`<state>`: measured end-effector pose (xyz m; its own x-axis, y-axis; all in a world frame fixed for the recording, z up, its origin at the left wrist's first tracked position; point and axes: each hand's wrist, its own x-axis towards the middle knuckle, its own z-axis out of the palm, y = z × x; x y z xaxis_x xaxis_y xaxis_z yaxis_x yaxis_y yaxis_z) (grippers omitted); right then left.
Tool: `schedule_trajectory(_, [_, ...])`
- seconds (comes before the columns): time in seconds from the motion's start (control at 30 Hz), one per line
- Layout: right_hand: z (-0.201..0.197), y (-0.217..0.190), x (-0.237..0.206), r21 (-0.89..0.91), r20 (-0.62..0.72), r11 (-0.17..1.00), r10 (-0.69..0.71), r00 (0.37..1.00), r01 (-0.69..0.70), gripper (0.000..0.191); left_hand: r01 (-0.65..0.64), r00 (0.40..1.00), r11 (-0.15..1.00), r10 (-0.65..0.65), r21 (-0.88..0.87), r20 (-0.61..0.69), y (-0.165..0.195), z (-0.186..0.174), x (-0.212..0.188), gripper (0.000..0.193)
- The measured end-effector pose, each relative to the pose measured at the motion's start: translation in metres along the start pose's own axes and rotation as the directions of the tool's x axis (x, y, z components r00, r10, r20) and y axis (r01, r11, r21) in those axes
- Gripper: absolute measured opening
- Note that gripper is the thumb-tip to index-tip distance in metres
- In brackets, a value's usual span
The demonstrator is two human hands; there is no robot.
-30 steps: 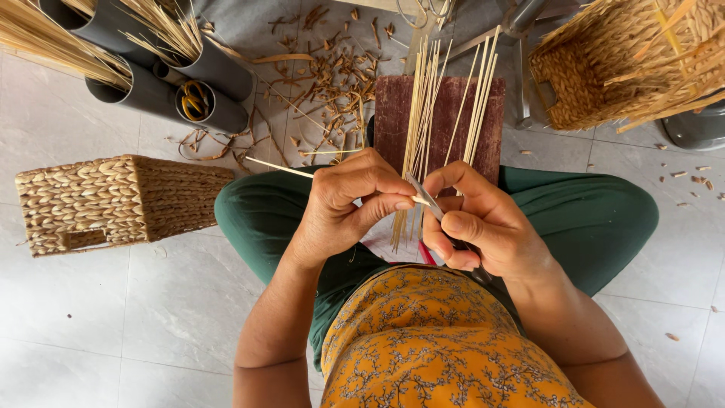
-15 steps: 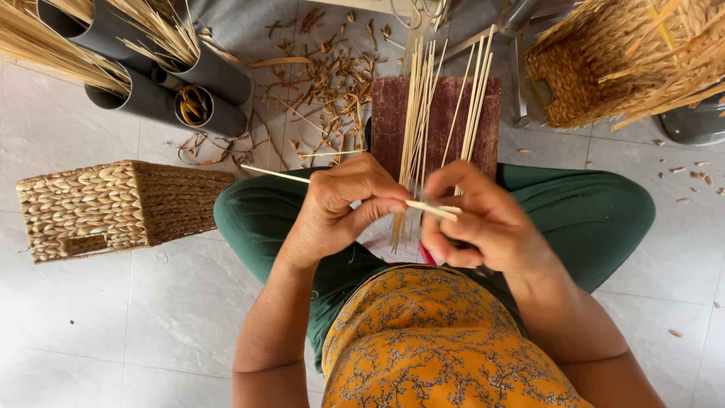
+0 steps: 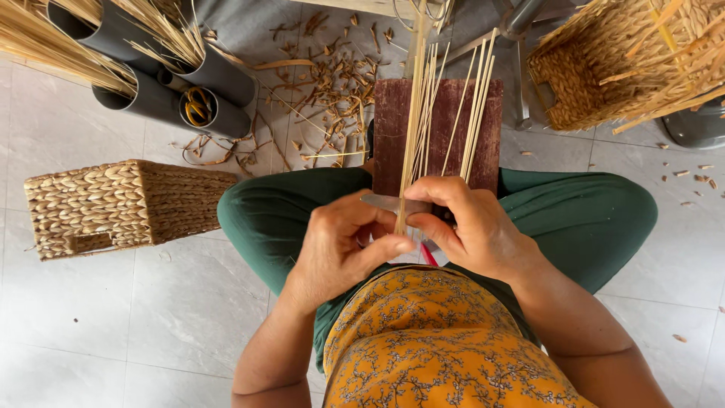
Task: The person sits cross-legged on the floor and splits thin bamboo strips into narrow sticks, using a small knife to shave and separate each strip, then places the finished sticks on a wooden board with the growing pile. They repeat the splitting and shaving cycle one strip at a time.
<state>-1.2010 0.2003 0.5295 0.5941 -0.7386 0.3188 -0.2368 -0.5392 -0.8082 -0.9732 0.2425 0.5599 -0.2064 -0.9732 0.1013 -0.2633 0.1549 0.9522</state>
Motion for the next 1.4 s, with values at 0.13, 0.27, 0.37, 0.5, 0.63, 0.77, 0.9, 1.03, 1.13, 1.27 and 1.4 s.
schedule_trajectory(0.13, [0.003, 0.003, 0.005, -0.069, -0.04, 0.998, -0.008, 0.999, 0.005, 0.044, 0.029, 0.999, 0.98, -0.034, -0.199, -0.023, -0.018, 0.022, -0.004, 0.028])
schedule_trajectory(0.27, [-0.012, 0.03, 0.015, -0.062, -0.213, 0.987, 0.131, 0.968, -0.148, 0.045, 0.047, 0.995, 0.955, -0.018, -0.292, 0.103, -0.029, 0.024, -0.024, 0.03])
schedule_trajectory(0.37, [-0.037, 0.057, 0.017, -0.095, -0.268, 0.984, 0.122, 0.956, -0.152, 0.047, 0.131, 0.982, 0.933, -0.076, -0.335, 0.172, -0.039, 0.021, -0.033, 0.031])
schedule_trajectory(0.5, [-0.057, 0.093, 0.023, -0.123, -0.416, 0.966, 0.158, 0.895, -0.228, 0.047, 0.13, 0.969, 0.95, -0.061, -0.286, 0.238, -0.047, 0.001, -0.052, 0.039])
schedule_trajectory(0.63, [-0.071, 0.124, 0.024, -0.168, -0.424, 0.964, 0.118, 0.898, -0.206, 0.051, 0.193, 0.958, 0.934, -0.113, -0.3, 0.263, -0.054, -0.006, -0.066, 0.039])
schedule_trajectory(0.77, [-0.097, 0.163, 0.02, -0.201, -0.491, 0.936, 0.159, 0.857, -0.289, 0.053, 0.245, 0.941, 0.924, -0.153, -0.295, 0.3, -0.057, -0.019, -0.086, 0.041])
schedule_trajectory(0.9, [-0.11, 0.199, 0.016, -0.265, -0.494, 0.924, 0.116, 0.862, -0.277, 0.052, 0.334, 0.905, 0.907, -0.233, -0.255, 0.356, -0.063, -0.033, -0.098, 0.04])
schedule_trajectory(1.03, [-0.134, 0.218, 0.016, 0.18, -0.599, 0.819, 0.531, 0.599, -0.545, 0.039, 0.376, 0.899, 0.916, -0.323, -0.142, 0.297, -0.056, -0.057, -0.109, 0.033])
schedule_trajectory(1.13, [-0.124, 0.216, 0.001, 0.315, -0.438, 0.764, 0.644, 0.628, -0.564, 0.029, 0.429, 0.893, 0.902, -0.416, -0.047, 0.169, -0.064, -0.041, -0.096, 0.03])
schedule_trajectory(1.27, [-0.054, 0.21, -0.023, 0.516, -0.176, 0.669, 0.694, 0.698, -0.536, 0.027, 0.43, 0.894, 0.898, -0.409, -0.096, 0.184, -0.092, 0.013, -0.058, 0.021])
schedule_trajectory(1.4, [-0.012, 0.209, -0.053, 0.668, -0.004, 0.555, 0.67, 0.743, -0.496, 0.032, 0.421, 0.888, 0.9, -0.382, -0.115, 0.258, -0.131, 0.084, -0.016, 0.022])
